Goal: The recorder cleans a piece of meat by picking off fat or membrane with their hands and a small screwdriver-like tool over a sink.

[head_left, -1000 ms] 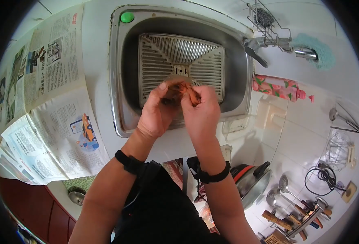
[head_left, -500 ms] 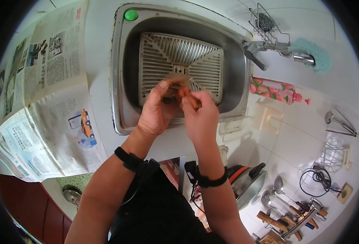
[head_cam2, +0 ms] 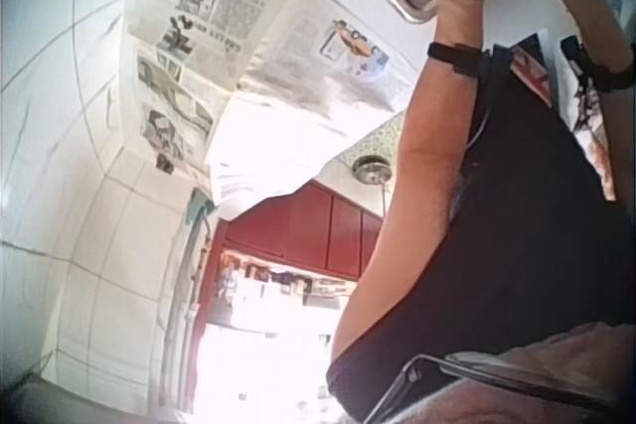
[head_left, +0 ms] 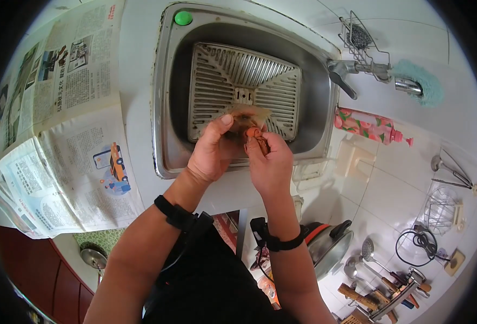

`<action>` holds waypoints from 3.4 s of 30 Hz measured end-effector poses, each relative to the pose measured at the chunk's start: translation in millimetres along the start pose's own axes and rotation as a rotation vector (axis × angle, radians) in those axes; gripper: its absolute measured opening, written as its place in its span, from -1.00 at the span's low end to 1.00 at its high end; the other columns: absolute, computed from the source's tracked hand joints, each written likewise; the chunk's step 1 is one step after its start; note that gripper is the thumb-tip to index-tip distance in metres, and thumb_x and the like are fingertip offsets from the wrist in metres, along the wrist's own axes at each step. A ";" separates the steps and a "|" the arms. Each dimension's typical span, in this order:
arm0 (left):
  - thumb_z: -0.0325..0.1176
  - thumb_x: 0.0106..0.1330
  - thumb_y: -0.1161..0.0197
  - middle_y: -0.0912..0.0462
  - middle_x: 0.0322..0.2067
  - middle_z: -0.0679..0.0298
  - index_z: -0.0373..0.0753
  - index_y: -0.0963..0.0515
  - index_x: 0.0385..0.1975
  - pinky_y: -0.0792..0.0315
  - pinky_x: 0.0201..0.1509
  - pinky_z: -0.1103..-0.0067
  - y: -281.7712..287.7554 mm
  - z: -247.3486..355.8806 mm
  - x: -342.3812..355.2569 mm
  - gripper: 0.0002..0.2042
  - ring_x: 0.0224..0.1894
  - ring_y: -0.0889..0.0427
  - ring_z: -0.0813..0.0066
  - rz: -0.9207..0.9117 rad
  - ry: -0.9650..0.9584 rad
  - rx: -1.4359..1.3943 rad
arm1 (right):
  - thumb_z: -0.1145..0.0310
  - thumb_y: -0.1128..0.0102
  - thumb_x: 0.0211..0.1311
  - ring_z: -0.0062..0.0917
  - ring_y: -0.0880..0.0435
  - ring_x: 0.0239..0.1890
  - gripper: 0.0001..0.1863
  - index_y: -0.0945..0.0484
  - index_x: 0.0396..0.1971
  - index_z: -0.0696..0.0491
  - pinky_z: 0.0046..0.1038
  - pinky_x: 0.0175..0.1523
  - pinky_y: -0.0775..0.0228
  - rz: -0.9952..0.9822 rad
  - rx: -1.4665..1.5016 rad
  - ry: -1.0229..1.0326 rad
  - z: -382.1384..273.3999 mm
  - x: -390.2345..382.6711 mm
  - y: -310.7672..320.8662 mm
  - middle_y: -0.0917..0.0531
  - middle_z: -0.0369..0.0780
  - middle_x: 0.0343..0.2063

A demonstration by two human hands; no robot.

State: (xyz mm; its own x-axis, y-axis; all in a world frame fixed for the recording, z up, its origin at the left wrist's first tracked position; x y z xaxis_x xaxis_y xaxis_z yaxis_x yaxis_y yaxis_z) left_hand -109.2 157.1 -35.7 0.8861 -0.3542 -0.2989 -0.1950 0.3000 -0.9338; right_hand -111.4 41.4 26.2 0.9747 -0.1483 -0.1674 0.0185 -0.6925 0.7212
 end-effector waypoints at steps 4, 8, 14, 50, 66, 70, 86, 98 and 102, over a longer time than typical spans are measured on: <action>-0.10 0.52 -0.18 -0.67 0.08 0.19 -0.30 -0.51 0.28 -0.48 0.36 0.34 -3.2 -2.7 -3.0 -0.52 0.15 -0.63 0.34 -0.010 0.013 -0.025 | 0.47 -0.33 0.39 -0.71 -0.46 -0.48 -0.88 -0.65 -0.29 0.23 -0.54 -0.32 -0.37 0.045 -0.057 0.154 -13.1 0.2 6.4 -0.60 -0.33 -0.56; -0.51 0.53 -0.12 -0.67 0.08 0.25 -0.33 -0.50 0.27 -0.49 0.30 0.50 -0.2 5.0 -5.0 -0.66 0.15 -0.61 0.48 0.042 -0.204 0.280 | 0.38 -0.38 0.29 -0.20 -0.67 -0.39 -0.81 -0.65 -0.25 0.20 -0.26 -0.24 -0.51 -0.050 -0.015 -0.097 13.2 4.9 12.7 -0.68 -0.05 -0.40; -0.58 0.58 -0.01 -0.72 0.00 0.22 -0.38 -0.53 0.17 -0.53 0.20 0.56 14.3 2.1 1.5 -0.73 0.05 -0.66 0.52 0.207 -0.273 0.444 | 0.38 -0.36 0.28 -0.16 -0.63 -0.45 -0.82 -0.64 -0.29 0.20 -0.24 -0.26 -0.49 -0.023 -0.038 -0.069 12.1 7.7 17.9 -0.66 -0.03 -0.46; -0.55 0.55 -0.07 -0.75 -0.12 0.13 -0.44 -0.58 0.07 -0.78 -0.25 0.45 31.7 -8.5 9.2 -0.77 -0.22 -0.81 0.37 0.393 0.028 0.451 | 0.48 -0.26 0.46 -0.49 -0.66 -0.34 -0.89 -0.63 -0.16 0.21 -0.46 -0.15 -0.53 0.191 0.194 0.097 17.4 38.2 17.0 -0.72 -0.19 -0.34; -0.54 0.52 -0.07 -0.76 -0.08 0.10 -0.46 -0.59 0.11 -0.78 -0.28 0.49 35.0 -14.6 14.3 -0.73 -0.26 -0.82 0.34 0.310 0.161 0.458 | 0.44 -0.15 0.56 -0.62 -0.56 -0.40 -0.83 -0.66 -0.10 0.20 -0.51 -0.24 -0.46 -0.078 0.346 -0.024 32.7 44.7 14.4 -0.66 -0.34 -0.38; -0.55 0.52 -0.08 -0.76 -0.09 0.11 -0.44 -0.59 0.12 -0.78 -0.28 0.48 23.2 -21.0 13.6 -0.73 -0.27 -0.82 0.34 0.300 0.189 0.576 | 0.46 -0.21 0.49 -0.62 -0.60 -0.38 -0.86 -0.66 -0.09 0.19 -0.50 -0.23 -0.49 -0.065 -0.119 0.310 4.4 55.0 35.8 -0.69 -0.29 -0.36; -0.54 0.57 -0.04 -0.74 -0.07 0.15 -0.40 -0.53 0.12 -0.74 -0.30 0.54 17.3 -12.1 9.7 -0.76 -0.17 -0.83 0.34 0.244 0.108 0.564 | 0.58 -0.10 0.49 -0.77 -0.52 -0.39 -0.72 -0.61 0.11 0.17 -0.69 -0.32 -0.34 0.031 0.514 -0.026 11.3 39.3 55.0 -0.70 -0.29 -0.27; -0.53 0.52 0.04 -0.71 0.02 0.12 -0.42 -0.50 0.19 -0.75 -0.21 0.52 7.1 1.9 0.3 -0.67 -0.11 -0.83 0.33 0.254 0.102 0.436 | 0.59 -0.15 0.40 -0.75 -0.43 -0.58 -0.96 -0.58 -0.27 0.15 -0.60 -0.53 -0.22 -0.111 0.563 -0.263 23.4 30.4 34.5 -0.60 -0.32 -0.55; -0.56 0.51 0.11 -0.70 0.08 0.10 -0.41 -0.47 0.25 -0.76 -0.17 0.54 4.3 3.0 -1.1 -0.62 -0.05 -0.82 0.31 0.205 0.058 0.469 | 0.50 -0.28 0.40 -0.76 -0.40 -0.61 -0.87 -0.54 -0.37 0.17 -0.57 -0.49 -0.26 -0.084 0.400 -0.207 27.7 28.5 34.6 -0.57 -0.37 -0.60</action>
State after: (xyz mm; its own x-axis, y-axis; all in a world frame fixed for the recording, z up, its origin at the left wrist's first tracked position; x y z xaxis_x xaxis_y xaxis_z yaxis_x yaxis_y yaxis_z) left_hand -109.7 161.5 -38.8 0.8219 -0.2915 -0.4894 -0.1408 0.7285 -0.6704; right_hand -89.2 -6.3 27.7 0.9076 -0.1901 -0.3743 -0.0321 -0.9204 0.3897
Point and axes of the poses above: each hand's wrist, its own x-axis towards the middle knuckle, its own y-axis out of the back of the hand, z = x × y, the point moved 10 cm from there along x, towards the middle knuckle
